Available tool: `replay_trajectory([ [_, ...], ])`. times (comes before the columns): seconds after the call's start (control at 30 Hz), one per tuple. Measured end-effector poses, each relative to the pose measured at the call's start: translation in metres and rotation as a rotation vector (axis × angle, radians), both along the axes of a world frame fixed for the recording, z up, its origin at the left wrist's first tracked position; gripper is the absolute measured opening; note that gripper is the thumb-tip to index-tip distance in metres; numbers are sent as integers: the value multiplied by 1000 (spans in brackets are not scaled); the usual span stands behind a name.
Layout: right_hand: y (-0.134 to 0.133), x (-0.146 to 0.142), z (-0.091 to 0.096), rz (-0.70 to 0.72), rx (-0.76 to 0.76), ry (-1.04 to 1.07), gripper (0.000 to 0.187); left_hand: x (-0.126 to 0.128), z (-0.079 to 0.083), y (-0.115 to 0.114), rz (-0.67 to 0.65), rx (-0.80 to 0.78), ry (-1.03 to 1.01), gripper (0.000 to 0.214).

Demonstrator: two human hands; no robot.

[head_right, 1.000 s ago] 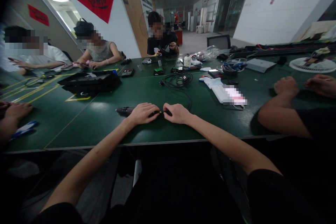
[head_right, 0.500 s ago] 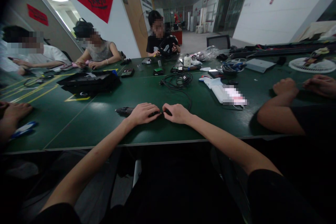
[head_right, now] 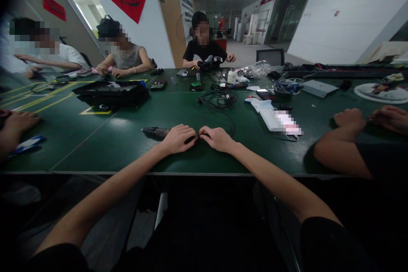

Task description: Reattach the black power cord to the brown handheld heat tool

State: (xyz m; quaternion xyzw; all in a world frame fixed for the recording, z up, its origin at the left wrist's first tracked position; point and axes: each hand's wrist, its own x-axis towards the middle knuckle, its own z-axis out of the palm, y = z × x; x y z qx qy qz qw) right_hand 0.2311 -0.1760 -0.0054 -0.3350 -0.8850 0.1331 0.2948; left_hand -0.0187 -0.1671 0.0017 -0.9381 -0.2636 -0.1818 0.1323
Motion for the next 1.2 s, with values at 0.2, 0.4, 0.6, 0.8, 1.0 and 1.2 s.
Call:
replay_trajectory([
  [0.2,6,2,-3,40,-14,-3,15,-5,0,-1,-14,-10,-16,26],
  [0.4,9,3,-2,50,-5,-36,17,-11,4,2,-59,-60,-24,27],
  [0.6,3,2,1,38,23,-94,20,-11,3,4,-57,-75,-32,29],
  [0.8,2,0,2,5,47,-132,21,-11,2,1,21,-30,-36,32],
  [1.0,20,5,3,6,23,-156,20,-10,-3,15,28,-19,15,33],
  [1.2,73,15,7,-116,21,-163,19,7,-6,77,58,-36,-6,32],
])
